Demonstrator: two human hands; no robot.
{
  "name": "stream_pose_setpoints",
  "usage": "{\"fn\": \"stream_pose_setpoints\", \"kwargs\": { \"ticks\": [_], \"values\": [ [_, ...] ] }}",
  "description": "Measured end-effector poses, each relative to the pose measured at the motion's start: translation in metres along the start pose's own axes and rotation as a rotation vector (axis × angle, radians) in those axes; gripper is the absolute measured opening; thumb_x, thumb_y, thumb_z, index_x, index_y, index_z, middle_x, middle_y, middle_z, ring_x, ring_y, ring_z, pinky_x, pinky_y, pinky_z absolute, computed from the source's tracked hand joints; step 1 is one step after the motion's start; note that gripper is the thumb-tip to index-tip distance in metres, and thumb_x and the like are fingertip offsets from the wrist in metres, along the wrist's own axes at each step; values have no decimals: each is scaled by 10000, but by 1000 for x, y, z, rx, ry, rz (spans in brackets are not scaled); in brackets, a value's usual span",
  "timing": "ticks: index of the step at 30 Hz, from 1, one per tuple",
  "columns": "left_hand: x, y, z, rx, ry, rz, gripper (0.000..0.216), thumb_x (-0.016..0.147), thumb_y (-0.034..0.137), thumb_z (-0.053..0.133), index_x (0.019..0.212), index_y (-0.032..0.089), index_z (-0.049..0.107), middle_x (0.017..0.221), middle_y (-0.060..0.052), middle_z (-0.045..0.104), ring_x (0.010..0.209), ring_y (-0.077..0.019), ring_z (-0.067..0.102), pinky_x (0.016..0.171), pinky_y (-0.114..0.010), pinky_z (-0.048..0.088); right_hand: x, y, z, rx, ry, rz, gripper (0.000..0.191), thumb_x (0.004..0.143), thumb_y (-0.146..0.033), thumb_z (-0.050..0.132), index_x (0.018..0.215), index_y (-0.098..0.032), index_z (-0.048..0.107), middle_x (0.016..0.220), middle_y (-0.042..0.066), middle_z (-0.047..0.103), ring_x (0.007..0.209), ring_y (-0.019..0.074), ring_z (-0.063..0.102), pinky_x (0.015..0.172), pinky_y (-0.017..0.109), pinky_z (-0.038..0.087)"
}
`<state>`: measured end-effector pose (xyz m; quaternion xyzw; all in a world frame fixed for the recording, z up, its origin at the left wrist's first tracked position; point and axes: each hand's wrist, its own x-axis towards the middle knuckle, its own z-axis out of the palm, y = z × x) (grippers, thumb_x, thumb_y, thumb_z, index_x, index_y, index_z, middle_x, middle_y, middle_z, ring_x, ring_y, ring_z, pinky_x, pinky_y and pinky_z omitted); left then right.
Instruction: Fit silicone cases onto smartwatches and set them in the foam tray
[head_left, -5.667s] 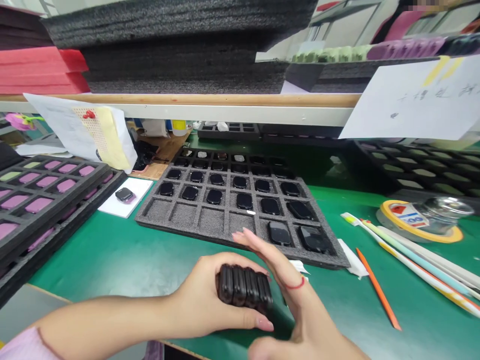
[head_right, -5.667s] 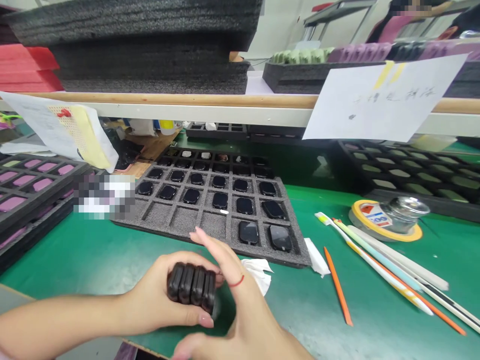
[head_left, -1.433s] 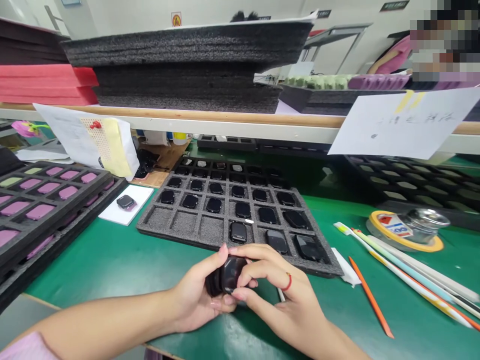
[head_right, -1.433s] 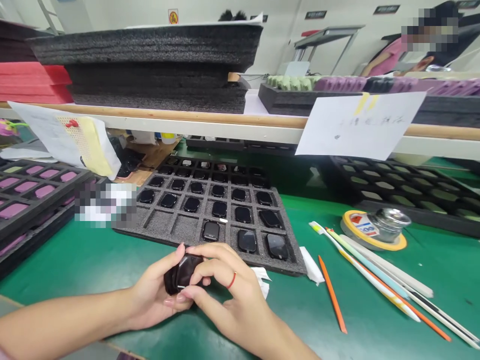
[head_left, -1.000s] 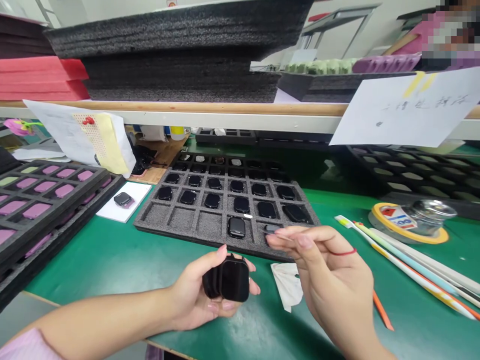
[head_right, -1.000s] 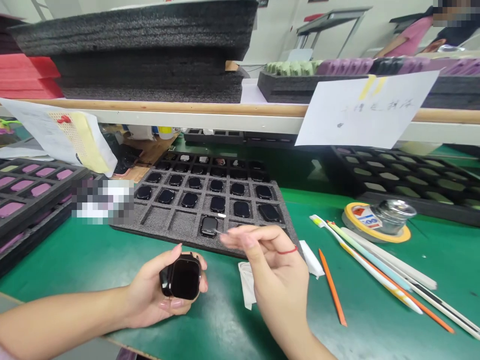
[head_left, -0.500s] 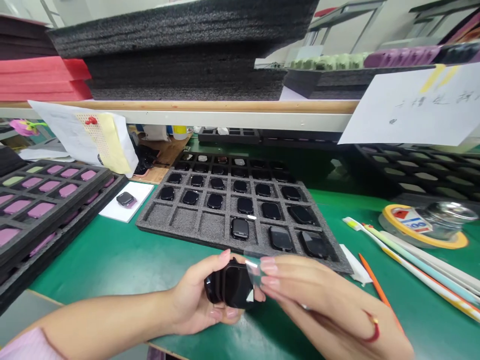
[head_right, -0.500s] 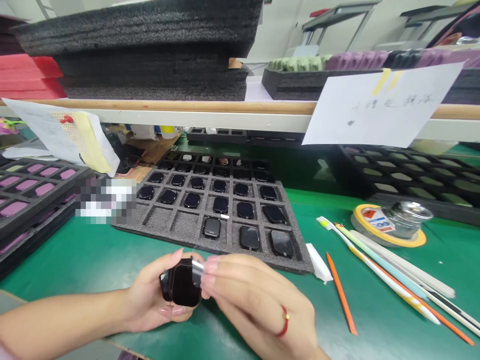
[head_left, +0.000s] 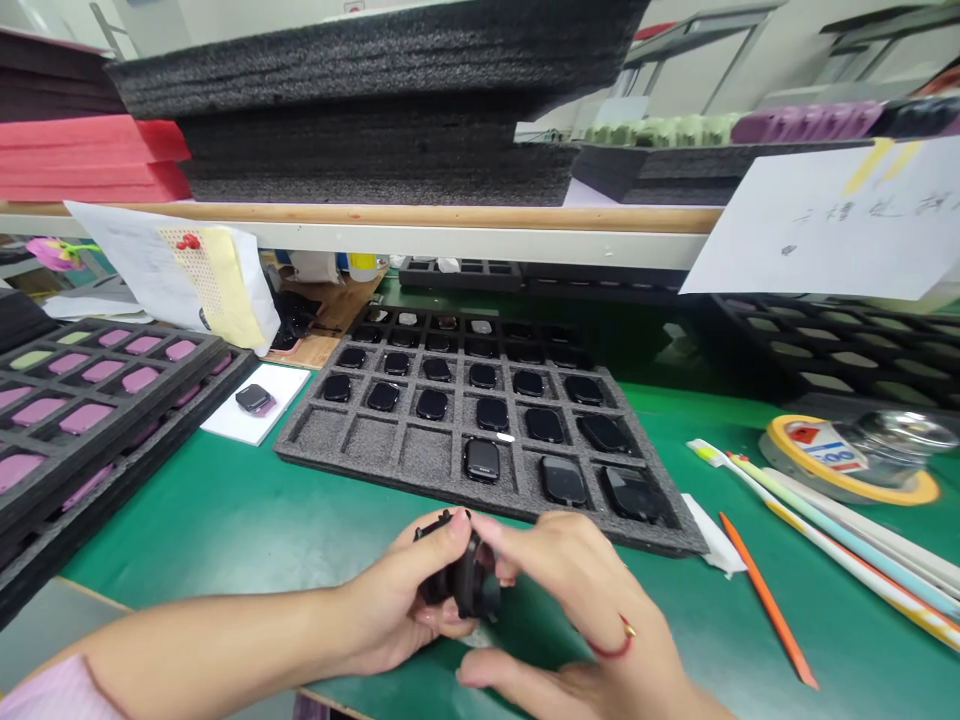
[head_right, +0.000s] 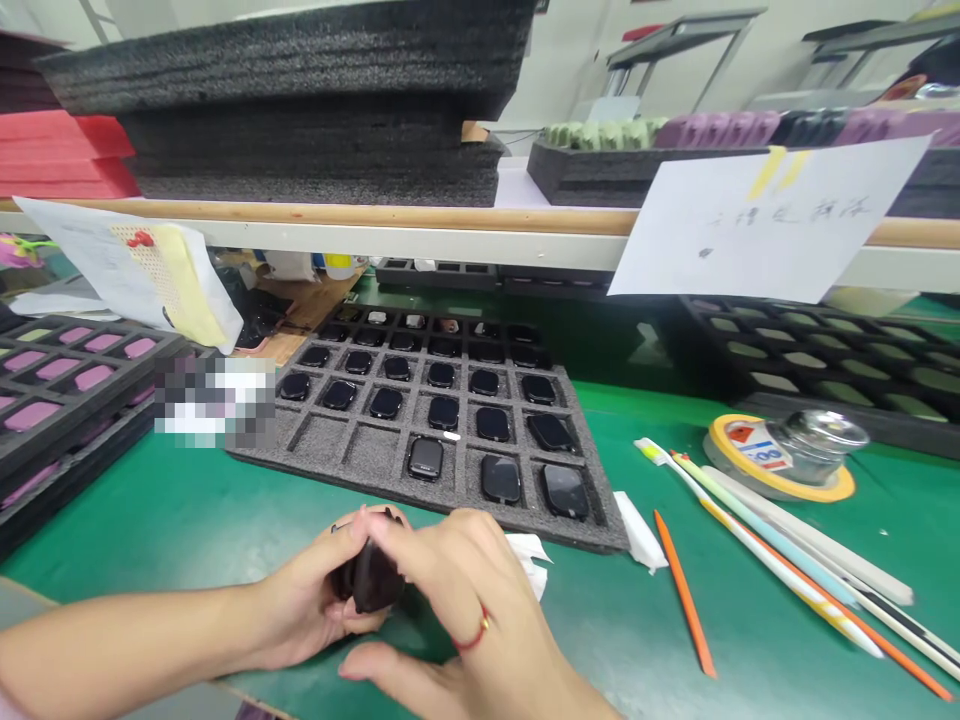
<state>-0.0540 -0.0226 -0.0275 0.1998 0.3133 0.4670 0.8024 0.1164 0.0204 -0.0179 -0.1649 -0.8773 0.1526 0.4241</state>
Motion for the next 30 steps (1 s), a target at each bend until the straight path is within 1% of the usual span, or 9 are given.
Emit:
{"fn": "stream_pose_setpoints", "kwargs": {
  "ticks": [3,7,10,16,19,21,24,27,30],
  "values": [
    [1,-2,1,73,-14,44,475,713,559,819,797,123,650,594,51,489,419,-14,279,387,-178,114,-2,-1,7,109,-22,145,561,874,-325,738,1371,-201,506,818,6,645,732,160,603,672,300,529],
    [3,0,-1,-22,12,2,489,756,600,759,732,129,629,476,61,462,370,-15,257,386,-170,127,-1,3,3,217,11,165,549,803,-158,765,1297,-224,536,1005,37,682,901,184,621,797,325,534],
    [3,3,-4,-91,42,-48,489,678,561,838,702,133,603,532,35,532,377,-11,328,372,-153,111,2,5,-1,240,-12,162,552,793,-149,778,1290,-222,549,1081,57,680,993,201,619,854,340,534],
    [1,4,-1,-60,17,-114,570,657,604,836,838,91,666,640,-3,588,414,-11,407,361,-138,117,2,5,-2,221,-38,117,574,793,-122,737,1324,-209,536,1054,63,682,992,202,627,860,341,541],
    [-1,2,2,-58,1,-85,529,685,587,827,841,124,624,647,2,600,428,-20,434,379,-136,174,6,14,-5,213,-12,211,466,773,-172,712,1219,-229,594,1015,43,694,925,198,661,801,323,561],
    [-2,0,2,-12,-38,-74,449,706,493,846,838,153,584,682,-9,645,432,-27,455,388,-141,210,12,25,-3,146,28,334,353,799,-217,676,1147,-234,622,1002,45,707,874,201,679,766,331,571],
    [-1,-4,-1,95,-123,-98,381,726,393,824,886,181,552,760,-49,728,405,-55,505,353,-159,235,23,42,10,0,31,405,295,808,-278,685,1093,-213,639,996,74,722,878,241,682,801,411,571],
    [0,-7,-5,172,-222,-115,388,754,499,730,861,197,511,715,-65,748,326,-80,489,302,-189,186,33,53,35,-51,-15,355,338,778,-289,730,1096,-204,653,1045,101,729,1008,304,660,918,513,531],
    [-1,-4,-4,269,-179,-125,358,755,482,713,788,188,511,651,-42,722,290,-43,372,316,-200,153,37,57,56,-49,-27,351,371,800,-313,748,1143,-199,666,1247,148,682,1228,384,573,1050,624,425]
  ]
}}
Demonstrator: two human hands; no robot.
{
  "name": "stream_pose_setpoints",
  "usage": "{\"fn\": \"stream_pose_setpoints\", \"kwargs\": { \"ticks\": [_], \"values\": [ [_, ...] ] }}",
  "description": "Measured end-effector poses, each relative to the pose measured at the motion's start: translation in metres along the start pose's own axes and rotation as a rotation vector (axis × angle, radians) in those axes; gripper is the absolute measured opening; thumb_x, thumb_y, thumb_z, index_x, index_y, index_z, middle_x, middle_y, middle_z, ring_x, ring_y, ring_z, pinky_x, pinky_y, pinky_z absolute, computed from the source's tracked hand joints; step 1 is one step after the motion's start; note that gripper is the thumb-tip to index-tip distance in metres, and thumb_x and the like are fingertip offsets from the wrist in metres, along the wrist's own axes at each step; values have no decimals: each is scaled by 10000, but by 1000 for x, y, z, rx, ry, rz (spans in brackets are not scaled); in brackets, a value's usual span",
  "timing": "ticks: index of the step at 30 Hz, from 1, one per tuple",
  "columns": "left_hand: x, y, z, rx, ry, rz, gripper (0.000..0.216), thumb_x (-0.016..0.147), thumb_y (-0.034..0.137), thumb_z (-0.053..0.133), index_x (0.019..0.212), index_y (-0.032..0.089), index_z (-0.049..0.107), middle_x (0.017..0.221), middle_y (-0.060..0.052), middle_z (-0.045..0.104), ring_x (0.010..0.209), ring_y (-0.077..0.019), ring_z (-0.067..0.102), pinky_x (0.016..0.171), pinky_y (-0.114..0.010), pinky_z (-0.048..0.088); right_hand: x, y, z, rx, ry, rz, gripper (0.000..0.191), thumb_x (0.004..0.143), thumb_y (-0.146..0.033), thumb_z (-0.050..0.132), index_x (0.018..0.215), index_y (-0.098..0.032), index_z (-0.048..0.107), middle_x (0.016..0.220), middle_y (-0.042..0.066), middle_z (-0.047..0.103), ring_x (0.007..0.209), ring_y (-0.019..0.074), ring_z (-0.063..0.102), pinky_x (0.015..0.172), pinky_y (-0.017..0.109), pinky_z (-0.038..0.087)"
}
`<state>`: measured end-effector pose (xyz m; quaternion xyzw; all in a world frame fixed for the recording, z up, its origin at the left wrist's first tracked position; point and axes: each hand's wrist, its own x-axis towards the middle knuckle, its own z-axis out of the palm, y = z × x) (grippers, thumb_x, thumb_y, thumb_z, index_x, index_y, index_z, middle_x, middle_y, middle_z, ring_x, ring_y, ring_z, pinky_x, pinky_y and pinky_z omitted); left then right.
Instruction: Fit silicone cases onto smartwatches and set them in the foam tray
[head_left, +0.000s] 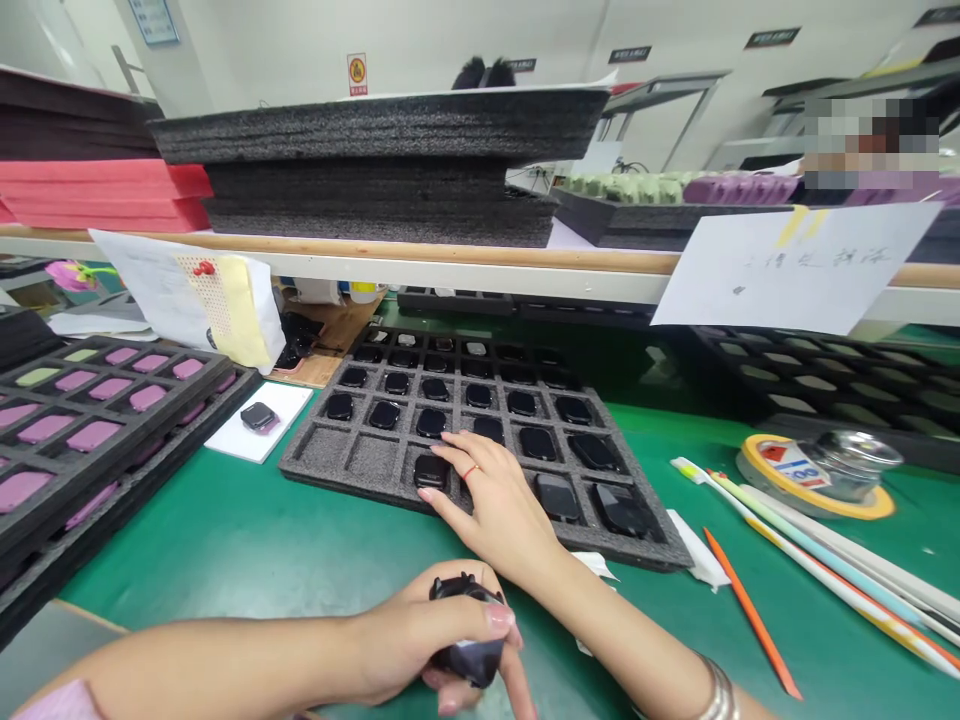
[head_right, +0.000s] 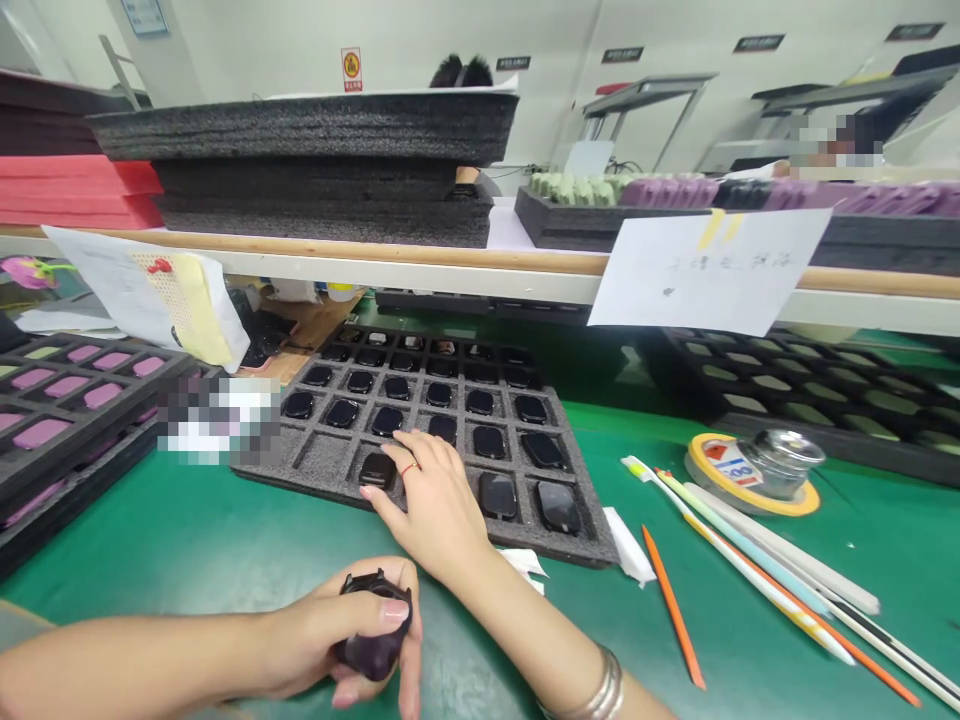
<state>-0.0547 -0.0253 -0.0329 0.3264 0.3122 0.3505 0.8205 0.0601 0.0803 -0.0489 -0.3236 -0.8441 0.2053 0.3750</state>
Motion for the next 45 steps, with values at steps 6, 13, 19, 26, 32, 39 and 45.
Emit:
{"fn": "stream_pose_setpoints", "kwargs": {
  "ticks": [6,13,19,26,32,39,45],
  "values": [
    [-1,8,0,-90,207,-5,479,779,599,674,886,134,638,753,-63,713,374,-42,403,419,-212,202,-11,-7,-25,129,75,-2,216,1010,-340,487,1152,-242,616,1215,106,675,1175,230,633,1002,428,528],
    [2,7,-4,-355,160,21,538,786,633,677,762,96,653,658,-5,589,383,-26,368,443,-206,208,-43,-28,-57,199,-79,-280,281,796,-360,813,943,-232,611,1141,79,665,1102,213,649,937,293,544],
    [3,8,-5,-448,90,34,507,780,609,731,825,109,658,633,12,559,407,-23,378,417,-165,131,-46,-36,-51,209,-3,-264,86,858,-161,708,858,-224,648,1112,82,699,1031,211,674,892,338,566],
    [1,9,-3,-390,120,2,514,789,605,722,876,98,708,734,-56,667,386,-22,392,419,-187,161,-39,-35,-62,449,232,57,141,888,-242,696,748,-232,689,721,28,722,695,175,706,638,278,604],
    [-1,10,-2,-354,104,35,484,823,581,699,916,108,746,780,-90,712,391,-31,424,418,-199,172,-38,-19,-71,685,446,360,218,865,-393,745,763,-216,668,814,33,780,599,158,753,622,270,660],
    [0,12,-1,-353,91,47,481,829,582,694,939,116,738,805,-91,713,398,-27,424,422,-203,168,-48,-29,-69,384,367,47,197,889,-136,686,1030,-274,700,1032,38,779,990,197,754,871,325,650],
    [-1,11,-2,-350,63,28,471,831,605,674,839,135,683,606,-8,589,413,-49,399,439,-210,151,-57,-24,-80,188,122,-359,346,956,-165,598,1246,-331,689,1018,31,803,900,229,776,804,348,664]
  ]
}}
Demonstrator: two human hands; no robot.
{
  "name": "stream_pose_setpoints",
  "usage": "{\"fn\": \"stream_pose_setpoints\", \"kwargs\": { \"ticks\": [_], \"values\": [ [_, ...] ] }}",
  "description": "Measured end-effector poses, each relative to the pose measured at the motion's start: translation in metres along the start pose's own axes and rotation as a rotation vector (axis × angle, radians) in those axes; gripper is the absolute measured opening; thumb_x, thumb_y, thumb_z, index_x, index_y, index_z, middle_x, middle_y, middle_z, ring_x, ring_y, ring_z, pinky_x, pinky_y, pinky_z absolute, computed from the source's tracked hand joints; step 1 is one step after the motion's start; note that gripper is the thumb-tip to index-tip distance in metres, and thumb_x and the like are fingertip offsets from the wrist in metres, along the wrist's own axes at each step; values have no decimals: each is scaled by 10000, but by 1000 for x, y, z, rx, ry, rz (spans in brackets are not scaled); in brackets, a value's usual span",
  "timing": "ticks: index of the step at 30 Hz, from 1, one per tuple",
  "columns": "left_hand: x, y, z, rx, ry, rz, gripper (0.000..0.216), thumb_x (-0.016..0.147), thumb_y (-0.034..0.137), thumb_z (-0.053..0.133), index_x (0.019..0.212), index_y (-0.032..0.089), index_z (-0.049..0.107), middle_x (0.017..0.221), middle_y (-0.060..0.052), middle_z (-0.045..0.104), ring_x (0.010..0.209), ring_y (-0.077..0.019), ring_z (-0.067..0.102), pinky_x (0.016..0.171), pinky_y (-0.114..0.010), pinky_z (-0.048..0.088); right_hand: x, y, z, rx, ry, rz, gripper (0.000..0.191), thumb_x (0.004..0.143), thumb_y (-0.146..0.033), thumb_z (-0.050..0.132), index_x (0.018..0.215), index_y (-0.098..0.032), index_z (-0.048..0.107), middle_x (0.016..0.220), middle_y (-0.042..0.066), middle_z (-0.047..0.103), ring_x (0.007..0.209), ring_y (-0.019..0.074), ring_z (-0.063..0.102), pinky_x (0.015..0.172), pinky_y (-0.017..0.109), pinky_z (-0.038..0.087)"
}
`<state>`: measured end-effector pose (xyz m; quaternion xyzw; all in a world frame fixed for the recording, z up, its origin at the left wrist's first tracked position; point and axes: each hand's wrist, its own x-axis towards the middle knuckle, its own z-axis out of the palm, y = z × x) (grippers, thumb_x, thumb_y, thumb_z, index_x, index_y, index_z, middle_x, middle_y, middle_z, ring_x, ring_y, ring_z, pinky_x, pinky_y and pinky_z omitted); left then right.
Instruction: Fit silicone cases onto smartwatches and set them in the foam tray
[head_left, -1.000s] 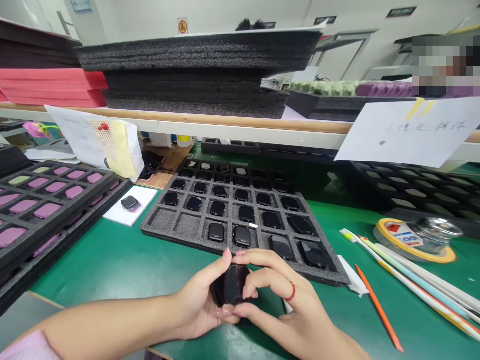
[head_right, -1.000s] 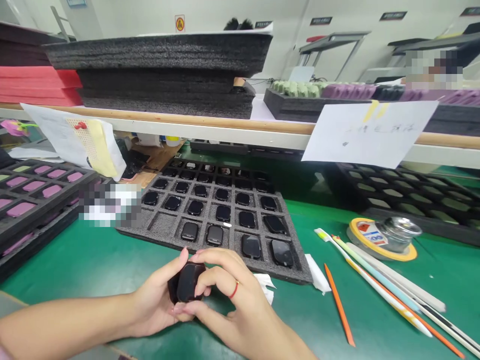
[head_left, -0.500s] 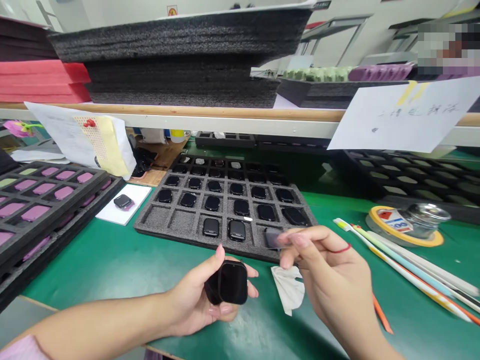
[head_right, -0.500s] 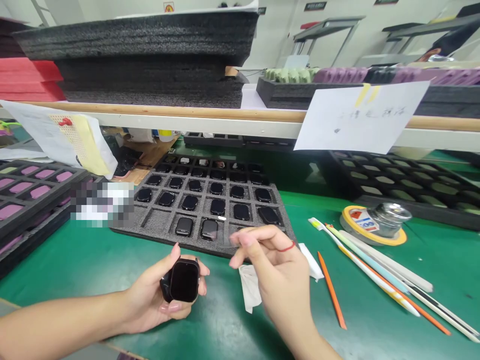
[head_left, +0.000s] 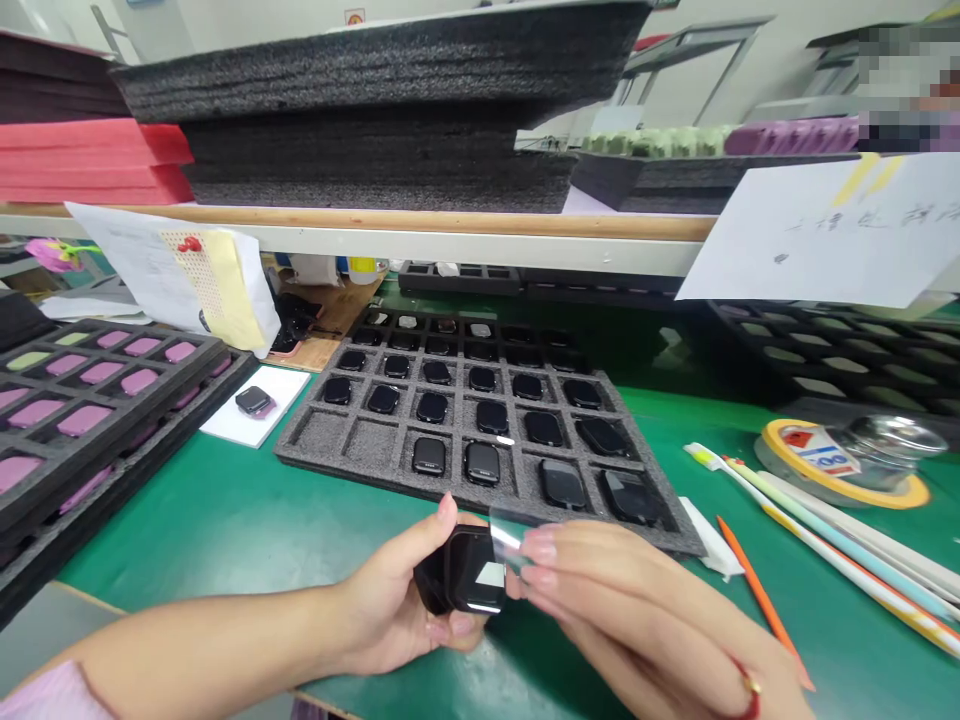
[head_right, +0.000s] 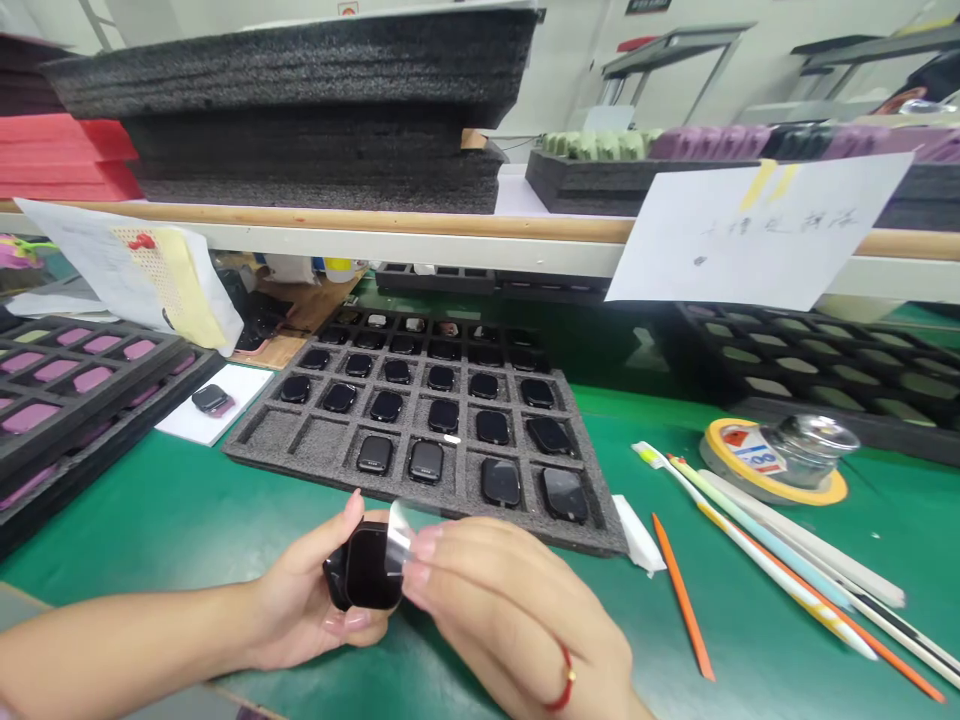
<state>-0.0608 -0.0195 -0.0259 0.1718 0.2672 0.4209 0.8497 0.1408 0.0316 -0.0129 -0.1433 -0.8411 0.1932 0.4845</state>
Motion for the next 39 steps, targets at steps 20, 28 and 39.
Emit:
{"fn": "stream_pose_setpoints", "kwargs": {
  "ticks": [20,28,39],
  "values": [
    [0,-6,5,185,78,121,553,738,685,721,780,154,575,636,38,537,373,-17,321,375,-202,155,0,-10,30,-128,-143,64,630,845,-483,746,1374,-220,526,828,37,705,706,186,658,648,324,557],
    [0,-3,6,156,120,81,567,774,692,669,790,127,628,588,29,553,345,-13,289,351,-195,120,2,-8,32,73,-93,216,510,818,-248,772,1261,-272,522,981,43,693,889,204,665,763,316,569],
    [-1,-5,7,117,114,116,569,745,676,723,863,141,567,576,42,546,368,-8,321,355,-171,120,12,5,32,50,-99,237,472,793,-176,700,1245,-252,590,1085,57,705,984,211,682,845,329,571]
  ]
}}
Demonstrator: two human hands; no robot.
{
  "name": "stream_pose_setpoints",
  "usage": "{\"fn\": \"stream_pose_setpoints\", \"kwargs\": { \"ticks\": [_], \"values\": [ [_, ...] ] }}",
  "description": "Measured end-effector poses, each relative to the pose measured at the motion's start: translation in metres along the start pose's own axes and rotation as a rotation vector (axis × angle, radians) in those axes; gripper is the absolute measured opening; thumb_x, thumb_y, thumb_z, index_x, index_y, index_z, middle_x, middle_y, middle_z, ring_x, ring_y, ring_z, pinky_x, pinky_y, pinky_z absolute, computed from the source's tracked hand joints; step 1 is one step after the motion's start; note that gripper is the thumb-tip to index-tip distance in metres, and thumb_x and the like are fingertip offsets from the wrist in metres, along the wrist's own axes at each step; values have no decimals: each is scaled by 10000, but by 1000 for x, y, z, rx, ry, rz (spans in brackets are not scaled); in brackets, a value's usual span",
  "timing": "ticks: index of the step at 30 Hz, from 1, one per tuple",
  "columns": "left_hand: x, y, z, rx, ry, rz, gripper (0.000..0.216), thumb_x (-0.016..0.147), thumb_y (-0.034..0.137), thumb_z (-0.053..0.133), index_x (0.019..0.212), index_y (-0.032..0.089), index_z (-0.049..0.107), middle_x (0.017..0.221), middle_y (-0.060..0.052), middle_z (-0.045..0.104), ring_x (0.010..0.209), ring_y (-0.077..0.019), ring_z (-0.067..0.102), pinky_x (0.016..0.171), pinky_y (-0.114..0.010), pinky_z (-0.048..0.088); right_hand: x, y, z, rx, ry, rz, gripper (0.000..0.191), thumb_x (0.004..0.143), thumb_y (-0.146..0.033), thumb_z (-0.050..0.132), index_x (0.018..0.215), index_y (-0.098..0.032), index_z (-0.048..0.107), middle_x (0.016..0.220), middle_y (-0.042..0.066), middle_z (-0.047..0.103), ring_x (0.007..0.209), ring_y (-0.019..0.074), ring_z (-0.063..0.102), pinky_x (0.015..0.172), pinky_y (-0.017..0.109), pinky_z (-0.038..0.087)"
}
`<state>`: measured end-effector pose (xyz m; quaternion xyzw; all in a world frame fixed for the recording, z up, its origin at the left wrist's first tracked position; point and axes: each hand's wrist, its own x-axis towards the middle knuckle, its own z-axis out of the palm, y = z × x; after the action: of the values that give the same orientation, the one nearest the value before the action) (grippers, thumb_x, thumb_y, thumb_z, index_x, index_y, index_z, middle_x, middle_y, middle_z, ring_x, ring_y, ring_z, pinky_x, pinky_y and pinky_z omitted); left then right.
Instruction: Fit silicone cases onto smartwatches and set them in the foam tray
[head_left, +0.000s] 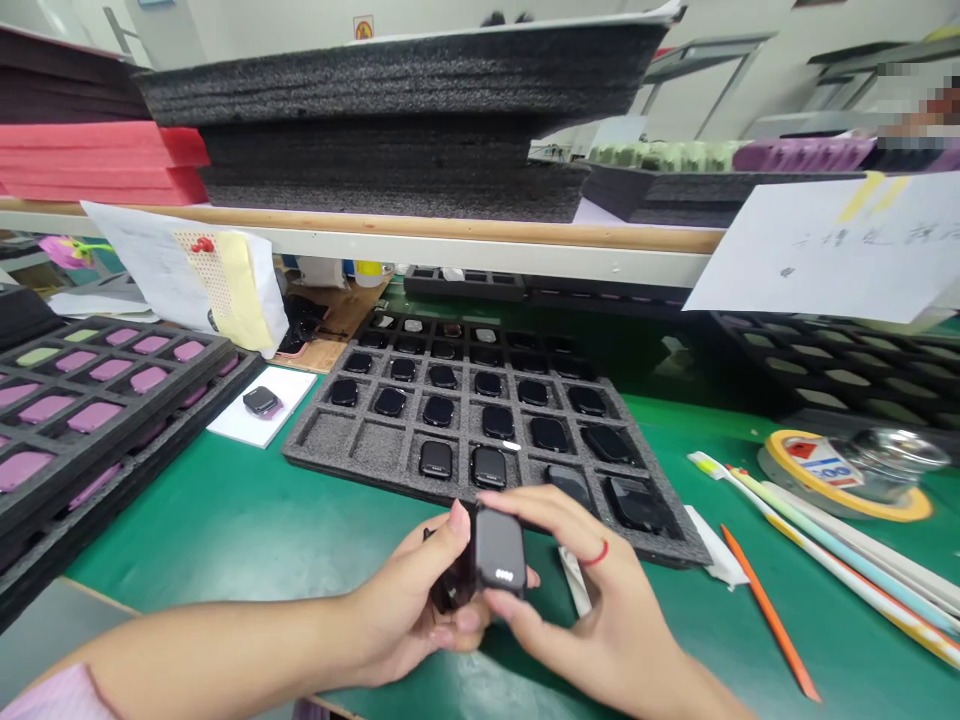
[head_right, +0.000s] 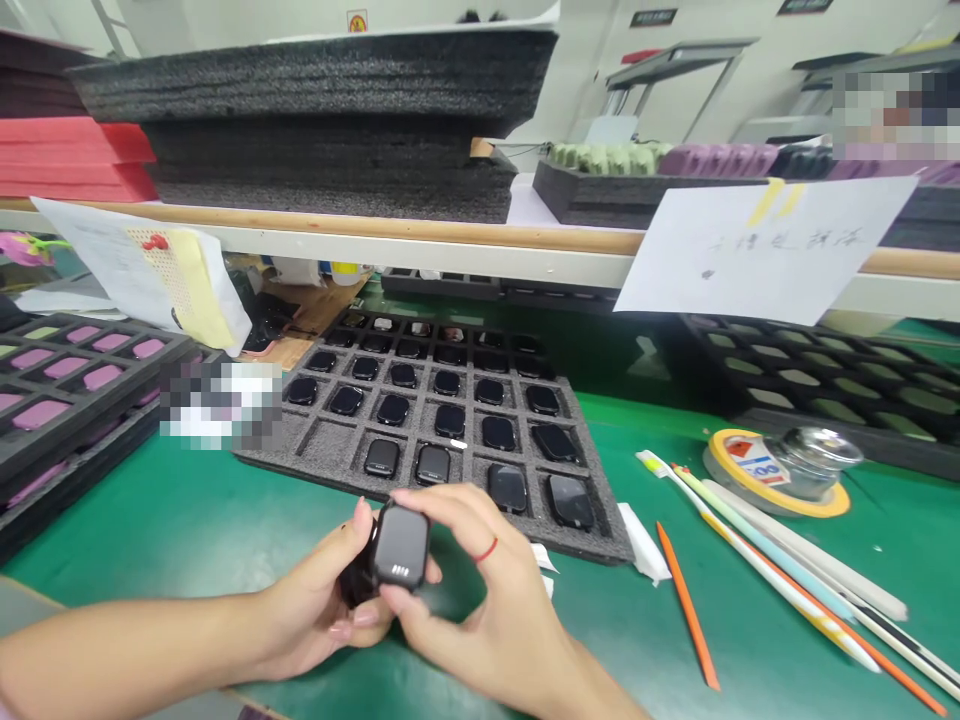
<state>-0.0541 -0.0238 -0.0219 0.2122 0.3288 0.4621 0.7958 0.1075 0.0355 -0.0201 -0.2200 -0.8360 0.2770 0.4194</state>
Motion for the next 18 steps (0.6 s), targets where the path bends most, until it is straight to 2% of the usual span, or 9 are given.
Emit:
{"fn": "stream_pose_setpoints", "kwargs": {
  "ticks": [3,5,8,10,12,15,18],
  "values": [
    [2,-8,-3,140,-25,34,572,688,636,796,837,189,473,661,18,639,334,-24,414,313,-162,198,22,14,11,-24,113,226,341,833,-262,661,1170,-219,629,1043,67,733,905,212,704,810,345,579],
    [4,-13,-6,224,-53,-18,591,671,613,816,847,219,412,743,-14,701,355,-69,516,310,-167,286,40,24,27,-53,105,327,331,850,-309,653,1158,-188,633,1003,76,746,868,216,705,812,371,577],
    [7,-15,-13,287,-154,-127,622,719,798,608,868,232,400,660,-25,698,354,-127,554,315,-190,317,63,33,57,-111,22,307,366,787,-303,747,1127,-192,669,1062,89,745,969,261,684,915,457,526],
    [7,-11,-16,339,-200,-143,667,728,885,439,833,227,426,524,1,631,301,-119,481,305,-189,250,72,35,75,-141,-37,264,362,770,-289,789,1112,-219,695,1133,84,740,1084,298,645,1010,523,446],
    [6,-6,-15,429,-180,-120,692,751,892,359,738,210,473,448,19,557,285,-89,396,308,-192,205,76,35,85,-163,-89,231,343,792,-282,789,1123,-244,702,1192,70,731,1164,310,607,1067,553,378],
    [4,-3,-11,540,-166,-96,745,771,879,339,608,181,542,466,-3,536,342,-83,391,322,-204,204,76,35,86,-185,-127,221,418,795,-276,799,1191,-227,675,1235,93,713,1190,304,597,1071,534,387],
    [4,-6,-8,558,-193,-68,750,772,867,373,616,168,595,521,-16,561,364,-86,388,338,-217,219,76,37,79,-199,-150,219,427,774,-251,817,1176,-210,679,1184,97,730,1141,282,630,1033,477,442]
  ]
}}
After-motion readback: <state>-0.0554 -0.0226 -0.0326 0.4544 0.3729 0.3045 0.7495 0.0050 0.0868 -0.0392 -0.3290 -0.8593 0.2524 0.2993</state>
